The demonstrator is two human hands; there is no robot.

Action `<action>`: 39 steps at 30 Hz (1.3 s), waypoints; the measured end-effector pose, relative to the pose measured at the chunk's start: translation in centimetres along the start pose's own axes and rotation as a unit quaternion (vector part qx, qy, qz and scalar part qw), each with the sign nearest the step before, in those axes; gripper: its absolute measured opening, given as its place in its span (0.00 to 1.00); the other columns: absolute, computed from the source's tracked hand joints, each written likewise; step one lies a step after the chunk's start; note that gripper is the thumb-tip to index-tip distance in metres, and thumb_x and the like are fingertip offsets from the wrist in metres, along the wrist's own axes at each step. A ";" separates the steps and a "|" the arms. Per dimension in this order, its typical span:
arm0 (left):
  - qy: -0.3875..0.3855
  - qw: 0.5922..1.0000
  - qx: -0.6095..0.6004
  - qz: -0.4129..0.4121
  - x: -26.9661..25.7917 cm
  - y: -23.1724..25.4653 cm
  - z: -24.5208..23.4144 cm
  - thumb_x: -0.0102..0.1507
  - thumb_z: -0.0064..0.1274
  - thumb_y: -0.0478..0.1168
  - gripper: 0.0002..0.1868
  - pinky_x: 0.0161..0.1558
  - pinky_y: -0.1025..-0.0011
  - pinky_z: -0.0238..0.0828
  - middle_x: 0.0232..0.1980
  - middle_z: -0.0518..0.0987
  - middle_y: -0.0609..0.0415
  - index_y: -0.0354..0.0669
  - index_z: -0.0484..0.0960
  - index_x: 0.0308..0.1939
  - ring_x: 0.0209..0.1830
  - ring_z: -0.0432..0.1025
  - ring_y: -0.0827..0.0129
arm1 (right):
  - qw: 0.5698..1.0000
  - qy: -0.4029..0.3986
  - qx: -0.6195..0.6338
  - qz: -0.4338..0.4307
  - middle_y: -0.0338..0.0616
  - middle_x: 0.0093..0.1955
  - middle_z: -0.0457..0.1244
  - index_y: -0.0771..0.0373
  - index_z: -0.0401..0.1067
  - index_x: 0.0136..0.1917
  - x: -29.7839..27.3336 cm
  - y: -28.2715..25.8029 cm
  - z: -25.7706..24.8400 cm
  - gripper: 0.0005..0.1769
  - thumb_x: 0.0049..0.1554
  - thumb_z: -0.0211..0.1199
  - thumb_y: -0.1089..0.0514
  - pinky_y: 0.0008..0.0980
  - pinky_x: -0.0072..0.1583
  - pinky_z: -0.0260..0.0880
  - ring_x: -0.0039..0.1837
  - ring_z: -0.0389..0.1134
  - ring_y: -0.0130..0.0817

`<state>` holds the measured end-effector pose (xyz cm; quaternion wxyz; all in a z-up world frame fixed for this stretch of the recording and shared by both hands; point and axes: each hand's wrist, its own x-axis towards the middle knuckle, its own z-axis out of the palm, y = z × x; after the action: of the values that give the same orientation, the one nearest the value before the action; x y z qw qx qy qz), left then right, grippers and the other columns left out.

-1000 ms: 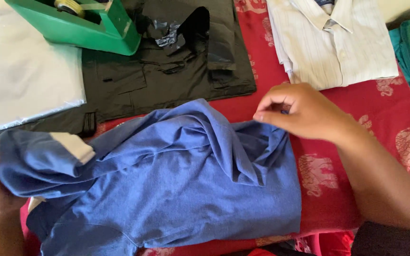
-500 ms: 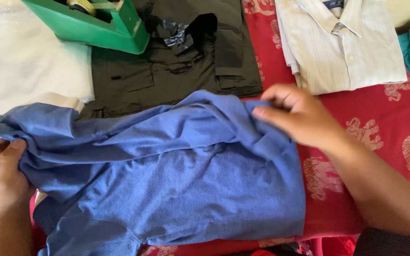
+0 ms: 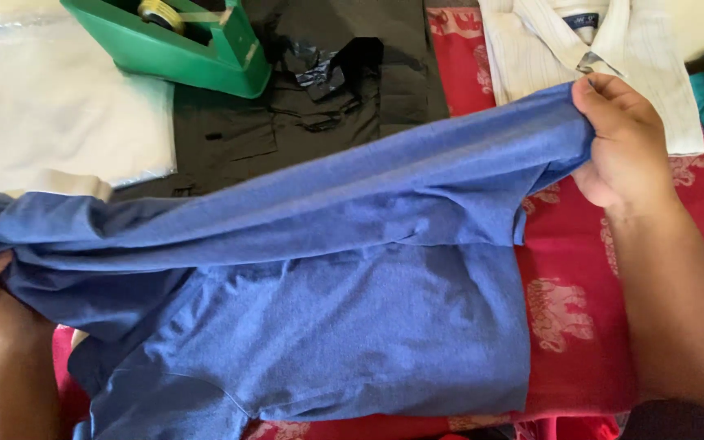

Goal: Neatly fold a blue t-shirt on a table.

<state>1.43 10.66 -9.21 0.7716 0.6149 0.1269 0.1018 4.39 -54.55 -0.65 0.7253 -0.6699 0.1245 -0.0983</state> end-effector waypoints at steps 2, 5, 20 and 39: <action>-0.005 0.999 0.004 0.039 -0.3 0.1 0.0 0.67 0.35 0.35 0.25 0.82 0.81 0.69 0.71 0.76 0.64 0.52 0.71 0.67 0.73 0.73 0.80 | 1.000 -0.004 -0.008 -0.015 0.30 0.46 0.62 0.57 0.68 0.59 -0.3 -0.1 0.1 0.05 0.71 0.58 0.56 0.10 0.43 0.66 0.39 0.60 0.11; -0.066 0.990 0.035 0.120 -0.7 0.3 0.3 0.66 0.35 0.31 0.15 0.76 0.81 0.67 0.61 0.73 0.64 0.58 0.67 0.50 0.62 0.69 0.79 | 0.994 -0.006 -0.106 -0.039 0.33 0.53 0.62 0.54 0.67 0.62 0.3 0.6 -0.6 0.06 0.72 0.58 0.57 0.14 0.51 0.65 0.48 0.60 0.15; -0.113 0.918 0.326 0.196 9.6 9.4 8.1 0.77 0.55 0.39 0.07 0.36 0.81 0.63 0.45 0.79 0.61 0.38 0.82 0.53 0.37 0.68 0.80 | 0.954 -0.177 -0.186 -0.158 0.40 0.75 0.53 0.46 0.54 0.81 10.2 1.0 -2.7 0.36 0.73 0.48 0.24 0.40 0.77 0.65 0.78 0.60 0.37; -0.067 0.763 0.619 0.174 8.0 1.4 6.4 0.69 0.63 0.56 0.29 0.46 0.57 0.73 0.44 0.82 0.36 0.25 0.85 0.46 0.42 0.76 0.48 | 0.824 -0.099 -0.494 -0.259 0.65 0.53 0.67 0.82 0.71 0.66 2.5 2.6 3.7 0.19 0.68 0.68 0.65 0.37 0.43 0.67 0.43 0.66 0.44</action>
<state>11.07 7.58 -7.09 0.1987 0.9757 0.0008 0.0921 7.88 -51.63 -3.06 0.2532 -0.9524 -0.0945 -0.1412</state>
